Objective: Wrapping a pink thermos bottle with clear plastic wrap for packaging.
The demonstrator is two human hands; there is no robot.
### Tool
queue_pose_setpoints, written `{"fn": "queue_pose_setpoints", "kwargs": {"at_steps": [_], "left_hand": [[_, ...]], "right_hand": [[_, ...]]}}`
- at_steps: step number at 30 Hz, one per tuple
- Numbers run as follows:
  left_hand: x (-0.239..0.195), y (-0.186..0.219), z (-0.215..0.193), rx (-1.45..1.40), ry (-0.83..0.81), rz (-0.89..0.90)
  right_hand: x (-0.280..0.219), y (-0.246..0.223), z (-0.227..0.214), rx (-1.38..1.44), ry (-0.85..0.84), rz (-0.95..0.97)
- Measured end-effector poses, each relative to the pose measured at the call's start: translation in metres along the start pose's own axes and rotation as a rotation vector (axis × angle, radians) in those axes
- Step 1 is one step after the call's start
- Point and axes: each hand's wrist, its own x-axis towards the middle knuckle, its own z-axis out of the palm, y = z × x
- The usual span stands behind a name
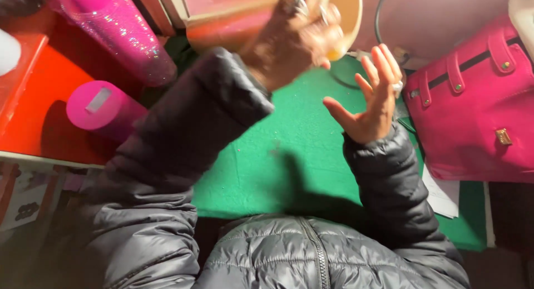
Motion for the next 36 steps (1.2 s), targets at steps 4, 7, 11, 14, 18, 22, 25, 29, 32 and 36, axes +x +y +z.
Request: {"fn": "queue_pose_setpoints", "kwargs": {"at_steps": [4,7,11,14,18,22,25,29,32,36], "left_hand": [[0.014,0.026,0.041,0.013,-0.015,0.120],[0.020,0.046,0.073,0.063,-0.034,0.183],[0.026,0.065,0.107,0.019,-0.026,0.194],[0.034,0.077,0.117,-0.023,-0.082,0.204],[0.032,0.090,0.143,-0.036,-0.198,0.206],[0.023,0.096,0.169,-0.063,-0.186,0.196],[0.009,0.097,0.185,-0.044,-0.232,0.210],[0.001,0.097,0.179,-0.084,-0.295,0.183],[-0.008,0.081,0.158,-0.254,-0.168,0.145],[-0.033,0.027,0.102,-0.567,-0.064,-0.139]], "right_hand": [[0.004,0.024,0.006,0.138,-0.067,0.037],[-0.008,0.052,0.011,0.328,-0.081,0.088],[-0.028,0.083,0.010,0.562,-0.040,0.246],[-0.037,0.098,0.007,0.314,-0.023,0.211],[-0.061,0.132,0.014,-0.048,-0.003,0.150],[-0.074,0.151,0.018,-0.045,-0.012,0.235],[-0.078,0.163,0.023,0.018,-0.050,0.249],[-0.073,0.149,0.025,0.132,-0.053,0.295],[-0.067,0.140,0.024,0.120,-0.075,0.334],[-0.077,0.145,0.025,0.215,-0.045,0.378]]}}
